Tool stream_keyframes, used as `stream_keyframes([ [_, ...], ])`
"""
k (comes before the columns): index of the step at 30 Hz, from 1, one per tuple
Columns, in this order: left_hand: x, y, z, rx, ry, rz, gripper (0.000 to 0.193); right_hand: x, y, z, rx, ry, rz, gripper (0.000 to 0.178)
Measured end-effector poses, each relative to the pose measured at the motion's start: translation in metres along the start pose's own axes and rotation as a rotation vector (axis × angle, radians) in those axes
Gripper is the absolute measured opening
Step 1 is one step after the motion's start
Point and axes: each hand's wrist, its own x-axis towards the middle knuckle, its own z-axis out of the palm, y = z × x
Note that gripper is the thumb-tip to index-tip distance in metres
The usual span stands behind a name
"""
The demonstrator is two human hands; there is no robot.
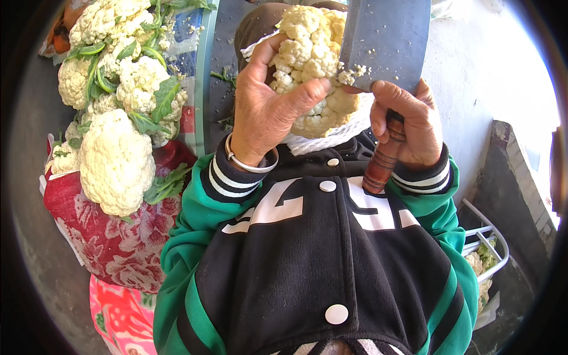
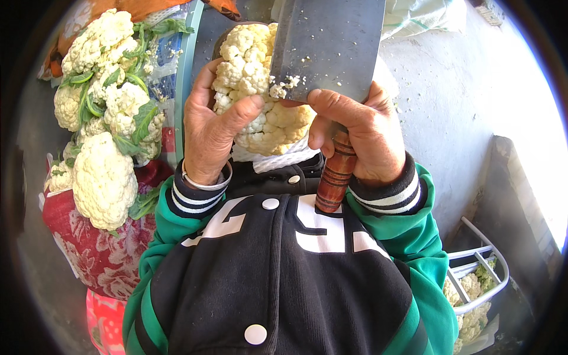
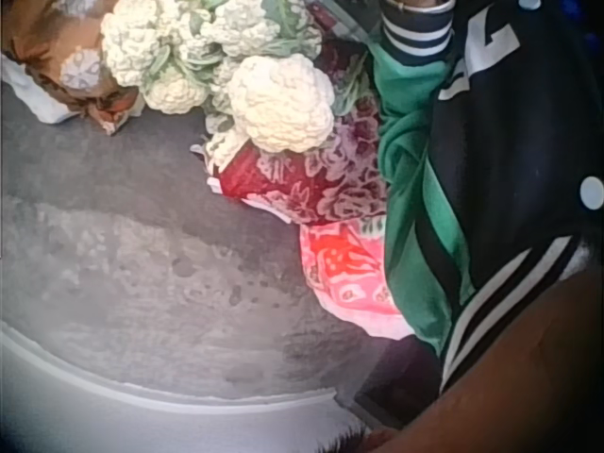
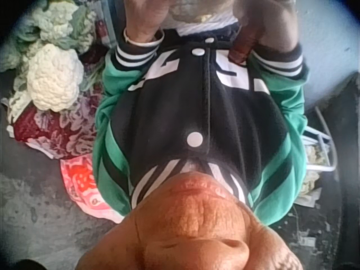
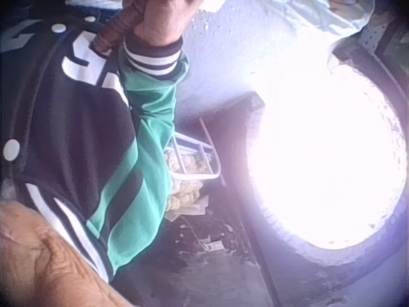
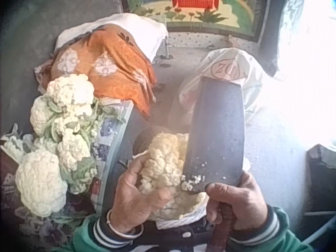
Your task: The person trims a whole cauliflower using a cleaver, removing the core and outer leaves, then breaks off florets by hand. The trimmed pieces are placed into a white mesh bag on the lap.
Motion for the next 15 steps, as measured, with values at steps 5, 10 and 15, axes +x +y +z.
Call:
stream_keyframes([
  [5,-0.0003,-0.0039,0.0014,0.096,-0.032,0.025,0.065,-0.0026,0.0015,0.0008,-0.003,0.037,0.030,0.018],
  [10,-0.0013,-0.0020,0.0019,-0.003,-0.001,0.003,0.065,-0.0068,0.0008,-0.0027,0.065,0.026,0.017,0.016],
  [15,-0.0002,-0.0004,0.0012,0.009,-0.014,0.022,0.065,-0.0083,-0.0018,-0.0053,0.080,-0.008,0.050,0.015],
])
